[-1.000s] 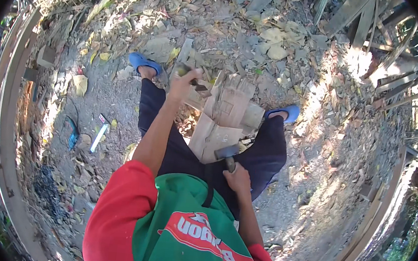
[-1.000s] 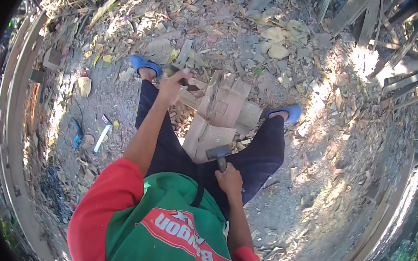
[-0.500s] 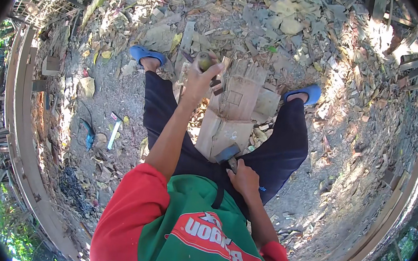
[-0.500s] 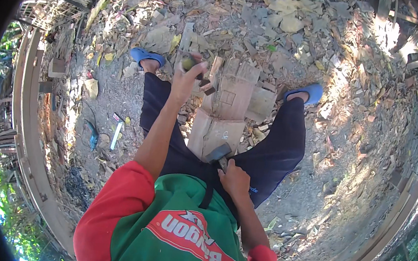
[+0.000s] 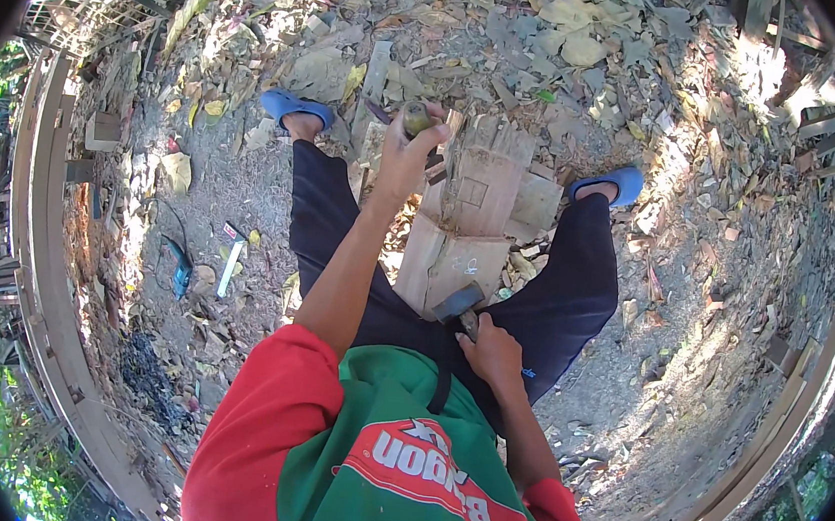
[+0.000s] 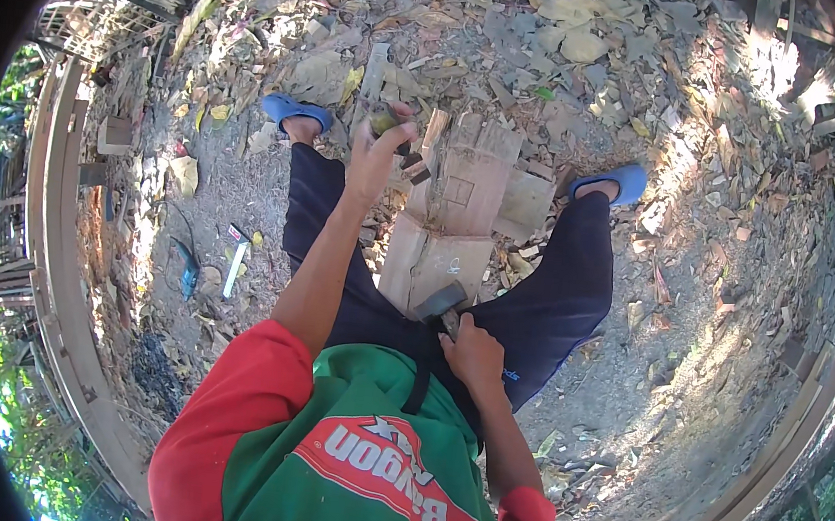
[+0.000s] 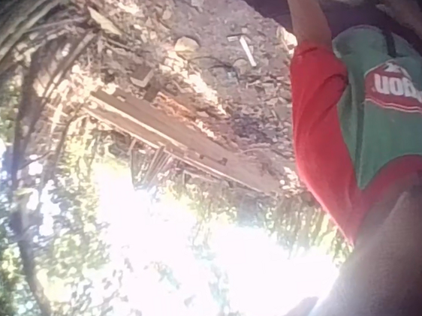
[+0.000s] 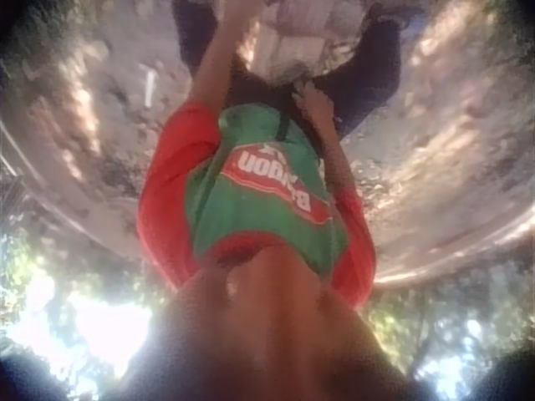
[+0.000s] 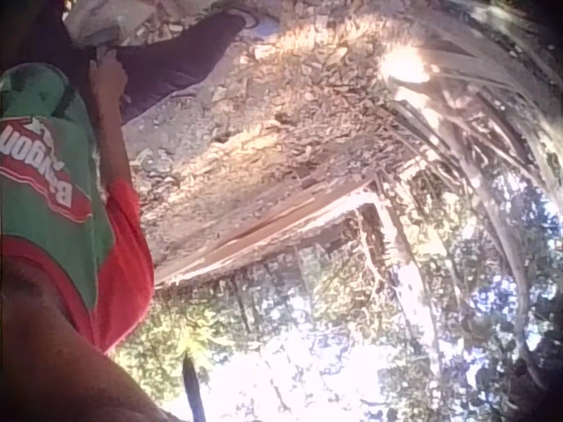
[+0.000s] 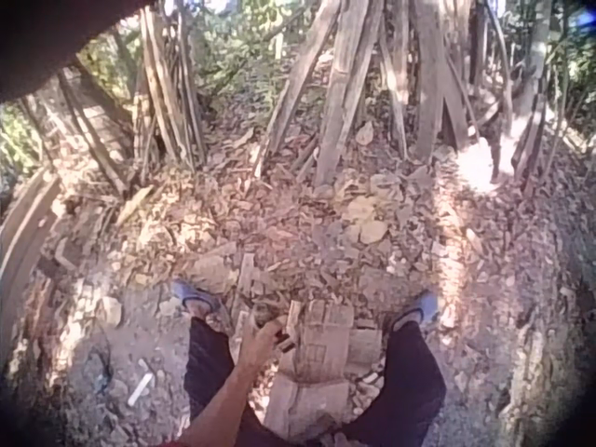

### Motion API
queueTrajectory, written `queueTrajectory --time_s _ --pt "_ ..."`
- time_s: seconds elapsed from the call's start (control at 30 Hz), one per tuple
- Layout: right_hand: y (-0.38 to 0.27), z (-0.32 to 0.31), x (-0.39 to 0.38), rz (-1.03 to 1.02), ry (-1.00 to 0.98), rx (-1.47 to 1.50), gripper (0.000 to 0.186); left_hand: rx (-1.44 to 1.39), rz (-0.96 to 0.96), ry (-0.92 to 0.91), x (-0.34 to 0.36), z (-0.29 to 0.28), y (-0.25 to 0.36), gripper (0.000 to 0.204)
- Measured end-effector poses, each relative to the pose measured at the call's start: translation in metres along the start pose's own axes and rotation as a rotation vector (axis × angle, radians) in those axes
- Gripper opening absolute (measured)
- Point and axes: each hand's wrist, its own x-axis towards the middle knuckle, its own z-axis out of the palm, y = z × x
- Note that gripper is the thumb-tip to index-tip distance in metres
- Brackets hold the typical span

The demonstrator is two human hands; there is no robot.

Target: The person carves a mortise into a wooden beam. They sit on the ground and use a hammer to strike a chisel into the wood, removing shavings.

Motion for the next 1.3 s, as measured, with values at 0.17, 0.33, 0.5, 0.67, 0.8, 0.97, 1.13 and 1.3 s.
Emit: queueTrajectory --time_s 0.17,0.33,0.5,0.67,0.8,0.97,1.13,1.3 --pt "0.002 0.000 0.000 -0.021 0.002 -0.002 0.044 -0.012 -0.029 -0.003 0.001 0.013 0.001 0.022" --pt "0.001 0.000 -0.002 -0.041 0.028 0.002 0.043 0.034 -0.090 -0.184 0.002 0.038 -0.010 0.024" --pt "0.001 0.000 -0.002 -0.048 0.027 0.004 0.043 0.129 -0.107 -0.268 0.002 0.057 -0.023 0.025" --pt "0.004 0.003 -0.001 -0.055 0.030 0.016 0.042 0.199 -0.131 -0.342 0.004 0.065 -0.029 0.027" --pt "0.005 0.001 -0.001 -0.055 0.024 0.025 0.042 0.244 -0.127 -0.377 0.004 0.069 -0.032 0.028" --pt "0.008 0.000 -0.002 -0.052 0.025 0.040 0.043 0.287 -0.118 -0.400 0.001 0.076 -0.028 0.029" --pt "0.009 -0.007 0.000 -0.048 -0.004 0.253 0.040 0.355 -0.098 -0.439 0.000 0.072 -0.032 0.034" --pt "0.007 -0.114 -0.008 -0.030 -0.017 0.925 0.033 0.315 0.146 -0.374 0.007 0.073 -0.038 0.052"
